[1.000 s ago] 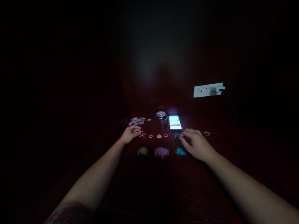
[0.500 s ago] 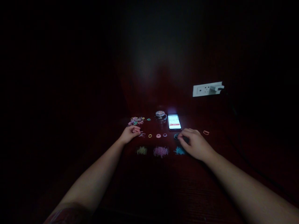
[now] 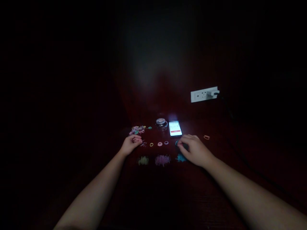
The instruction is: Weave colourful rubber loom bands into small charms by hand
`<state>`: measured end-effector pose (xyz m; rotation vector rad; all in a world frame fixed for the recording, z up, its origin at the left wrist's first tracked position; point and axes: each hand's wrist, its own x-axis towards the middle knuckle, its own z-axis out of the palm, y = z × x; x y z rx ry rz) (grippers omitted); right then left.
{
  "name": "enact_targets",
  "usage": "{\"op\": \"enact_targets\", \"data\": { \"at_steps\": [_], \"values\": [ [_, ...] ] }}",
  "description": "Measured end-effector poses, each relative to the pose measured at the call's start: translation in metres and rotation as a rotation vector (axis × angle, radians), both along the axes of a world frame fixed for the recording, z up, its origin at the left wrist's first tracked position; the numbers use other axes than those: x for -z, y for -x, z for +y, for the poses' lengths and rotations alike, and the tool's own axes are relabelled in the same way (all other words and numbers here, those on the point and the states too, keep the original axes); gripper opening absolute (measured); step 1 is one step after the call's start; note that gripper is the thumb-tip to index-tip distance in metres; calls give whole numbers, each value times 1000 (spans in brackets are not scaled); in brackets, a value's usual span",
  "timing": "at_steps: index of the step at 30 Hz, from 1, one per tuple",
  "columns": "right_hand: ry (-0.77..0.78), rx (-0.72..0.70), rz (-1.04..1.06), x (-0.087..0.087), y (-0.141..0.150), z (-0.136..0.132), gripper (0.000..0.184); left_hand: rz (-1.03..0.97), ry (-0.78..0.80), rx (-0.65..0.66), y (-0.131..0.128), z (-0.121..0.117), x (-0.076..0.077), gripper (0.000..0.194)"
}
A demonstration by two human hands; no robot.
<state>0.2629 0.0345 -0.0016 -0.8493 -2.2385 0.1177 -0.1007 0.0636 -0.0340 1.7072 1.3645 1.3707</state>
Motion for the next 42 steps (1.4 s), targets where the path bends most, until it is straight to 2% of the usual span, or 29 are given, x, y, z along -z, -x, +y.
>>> {"op": "enact_targets", "data": {
  "at_steps": [3,5,9,13,15,17,22,26,42],
  "values": [
    [-5,-10,22,-2,2,-4,7,67,-45,27,-18,-11,-10,31],
    [-9,-20,41,-3,4,-8,6,182,-123,58,-37,-22,-20,26],
    [9,-52,113,-3,8,-15,19,353,-286,83,-88,-44,-44,19],
    [63,-66,222,-3,10,-16,28,378,-309,175,-139,-55,-63,14],
    [65,-75,271,-4,10,-15,22,331,-311,196,-158,-57,-66,16],
    [62,-83,301,-5,10,-14,11,270,-329,158,-169,-58,-64,16],
    [150,-140,369,-3,12,-13,10,269,-341,129,-172,-63,-50,12],
    [206,-165,334,-1,14,-13,8,309,-331,128,-165,-67,-46,13],
    [151,-138,292,0,12,-12,11,370,-384,95,-156,-64,-38,13]
  ]
}}
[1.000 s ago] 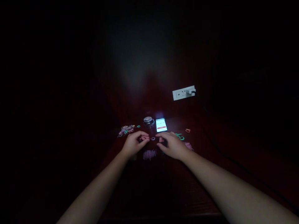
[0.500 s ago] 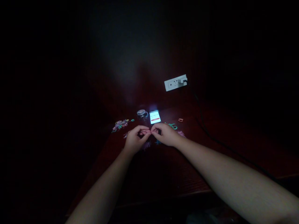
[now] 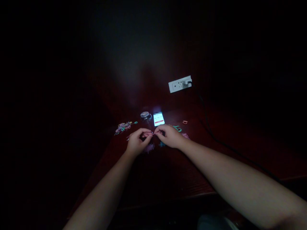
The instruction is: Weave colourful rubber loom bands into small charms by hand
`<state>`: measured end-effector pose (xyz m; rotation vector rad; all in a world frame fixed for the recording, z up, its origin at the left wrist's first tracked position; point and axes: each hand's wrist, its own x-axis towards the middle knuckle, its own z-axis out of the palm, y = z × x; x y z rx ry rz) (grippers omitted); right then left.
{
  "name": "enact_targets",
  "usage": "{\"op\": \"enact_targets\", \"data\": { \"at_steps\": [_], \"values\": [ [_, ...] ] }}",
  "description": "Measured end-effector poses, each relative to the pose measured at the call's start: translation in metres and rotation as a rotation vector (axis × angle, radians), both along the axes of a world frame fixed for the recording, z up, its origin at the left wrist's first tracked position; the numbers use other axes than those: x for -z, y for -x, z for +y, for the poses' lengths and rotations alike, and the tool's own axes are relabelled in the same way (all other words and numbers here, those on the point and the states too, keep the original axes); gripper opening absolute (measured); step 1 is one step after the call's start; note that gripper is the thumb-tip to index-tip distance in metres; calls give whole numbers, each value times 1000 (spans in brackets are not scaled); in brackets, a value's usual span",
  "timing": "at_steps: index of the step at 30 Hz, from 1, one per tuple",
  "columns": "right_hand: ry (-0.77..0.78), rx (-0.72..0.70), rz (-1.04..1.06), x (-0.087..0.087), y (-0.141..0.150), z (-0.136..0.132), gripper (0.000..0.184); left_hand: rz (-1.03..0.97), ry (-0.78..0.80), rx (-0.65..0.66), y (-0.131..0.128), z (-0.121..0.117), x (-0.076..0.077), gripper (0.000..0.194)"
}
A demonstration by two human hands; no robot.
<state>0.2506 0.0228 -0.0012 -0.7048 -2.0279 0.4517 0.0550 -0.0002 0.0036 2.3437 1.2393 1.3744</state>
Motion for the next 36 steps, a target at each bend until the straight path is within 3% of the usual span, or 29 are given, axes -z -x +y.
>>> {"op": "enact_targets", "data": {
  "at_steps": [25,36],
  "values": [
    [-49,34,-6,-3,-2,-2,11,9,-19,32,1,-2,-2,12],
    [-55,31,-13,-12,-3,-10,11,-20,-1,36,-3,-4,-4,15]
  ]
}}
